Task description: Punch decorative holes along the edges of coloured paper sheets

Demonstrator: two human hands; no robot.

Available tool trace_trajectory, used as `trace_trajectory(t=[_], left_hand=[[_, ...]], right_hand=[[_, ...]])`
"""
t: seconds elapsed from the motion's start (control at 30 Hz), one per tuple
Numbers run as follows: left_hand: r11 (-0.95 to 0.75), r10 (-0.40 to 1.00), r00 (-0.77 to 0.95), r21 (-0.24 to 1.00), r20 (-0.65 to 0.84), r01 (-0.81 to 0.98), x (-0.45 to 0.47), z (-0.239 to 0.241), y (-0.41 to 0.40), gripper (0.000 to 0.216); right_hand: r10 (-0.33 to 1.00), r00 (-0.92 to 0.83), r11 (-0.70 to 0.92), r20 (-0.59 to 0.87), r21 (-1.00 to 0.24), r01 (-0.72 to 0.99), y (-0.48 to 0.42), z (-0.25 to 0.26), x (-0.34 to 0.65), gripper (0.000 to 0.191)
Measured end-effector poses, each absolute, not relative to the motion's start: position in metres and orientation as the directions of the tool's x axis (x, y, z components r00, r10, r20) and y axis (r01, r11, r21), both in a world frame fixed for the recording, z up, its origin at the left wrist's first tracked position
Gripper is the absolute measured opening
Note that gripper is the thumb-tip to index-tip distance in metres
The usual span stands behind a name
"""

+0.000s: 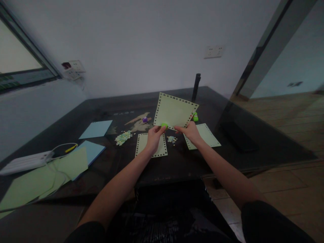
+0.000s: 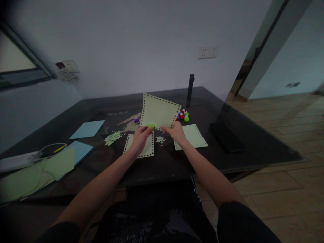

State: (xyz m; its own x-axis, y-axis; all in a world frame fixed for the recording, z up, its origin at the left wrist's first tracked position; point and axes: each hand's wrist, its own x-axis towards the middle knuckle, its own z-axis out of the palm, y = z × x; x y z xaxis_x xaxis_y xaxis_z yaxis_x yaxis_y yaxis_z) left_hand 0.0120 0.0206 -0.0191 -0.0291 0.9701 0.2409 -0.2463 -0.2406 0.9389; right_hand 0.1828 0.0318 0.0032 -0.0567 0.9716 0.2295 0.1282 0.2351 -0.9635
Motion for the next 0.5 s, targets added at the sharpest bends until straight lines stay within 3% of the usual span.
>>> trace_trajectory(t=[0.5], left_hand=[[-0.221, 0.975, -0.066, 0.94, 0.211, -0.258, 0.0143, -0.0159, 0.0195, 0.025]], right_hand=[[0.968, -0.068, 0.249, 0.24, -0.949, 0.195, 0.0284, 0.0073, 0.1832, 0.026]])
